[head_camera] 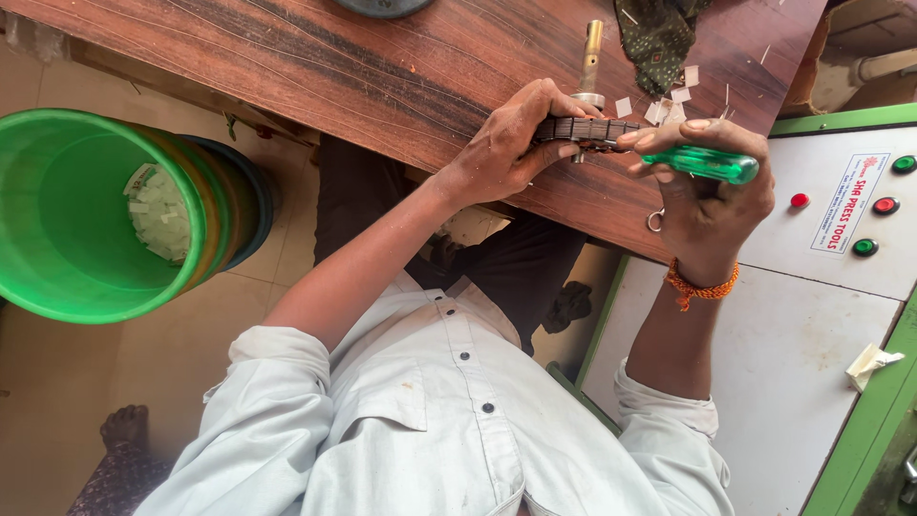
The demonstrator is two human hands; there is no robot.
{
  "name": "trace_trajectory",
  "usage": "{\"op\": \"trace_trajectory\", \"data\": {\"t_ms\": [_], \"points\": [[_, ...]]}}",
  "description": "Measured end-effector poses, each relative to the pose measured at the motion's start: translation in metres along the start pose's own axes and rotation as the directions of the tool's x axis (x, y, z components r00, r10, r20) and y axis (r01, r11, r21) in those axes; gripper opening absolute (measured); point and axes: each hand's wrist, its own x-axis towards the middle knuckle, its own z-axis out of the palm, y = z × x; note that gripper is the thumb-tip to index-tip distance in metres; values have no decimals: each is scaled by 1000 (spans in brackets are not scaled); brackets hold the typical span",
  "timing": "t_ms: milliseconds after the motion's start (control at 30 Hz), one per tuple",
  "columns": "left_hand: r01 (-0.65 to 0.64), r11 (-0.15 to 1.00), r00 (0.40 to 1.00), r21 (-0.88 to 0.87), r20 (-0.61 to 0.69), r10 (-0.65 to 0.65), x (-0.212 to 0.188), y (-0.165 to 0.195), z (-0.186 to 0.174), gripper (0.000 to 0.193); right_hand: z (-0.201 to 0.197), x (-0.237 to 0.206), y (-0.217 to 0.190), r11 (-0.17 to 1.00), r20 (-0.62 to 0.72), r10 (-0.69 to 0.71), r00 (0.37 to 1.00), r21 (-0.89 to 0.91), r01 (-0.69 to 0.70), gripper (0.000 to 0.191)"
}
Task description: The person inserts small white paper pieces into the slots of a circular electrical component, likely a motor rotor. They use a green screwdriver to press the paper into place and scissors to cut the paper to size. The person repeats this process for multiple slots.
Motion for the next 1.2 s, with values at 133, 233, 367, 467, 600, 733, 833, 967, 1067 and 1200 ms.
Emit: {"op": "trace_trajectory", "data": {"t_ms": [133,233,367,467,600,733,833,967,1067,1200], "points": [[-19,999,1000,33,-13,19,-1,-2,1,28,1,-2,4,998,8,-10,1000,-62,10,28],[-4,999,1000,32,-21,5,-2,-2,1,27,2,-2,6,999,14,-31,999,-40,32,26],[-11,1000,1000,23,-25,12,-2,-2,0,26,5,1,5,997,17,-36,999,-62,37,27],[-3,1000,1000,27,-22,3,-1,-1,-1,26,8,5,2,992,32,-59,998,-109,62,26],[-36,999,999,29,-34,37,4,-2,-4,28,9,15,0,978,89,-71,993,-187,87,24],[18,999,999,44,-34,-17,5,-4,-3,28,10,22,-6,947,128,-13,992,-317,54,29],[69,995,996,68,-60,-65,2,-9,0,27,15,27,-9,955,172,-76,982,-271,121,27],[93,996,988,-5,-120,-93,-1,-17,5,25,19,25,-10,872,266,-178,947,-403,277,18],[136,991,989,-8,-57,-136,4,-17,-4,26,12,20,-5,903,278,-203,939,-317,289,14],[146,983,989,110,9,-148,10,5,-23,63,-7,6,8,971,18,-224,974,-82,225,19]]}}
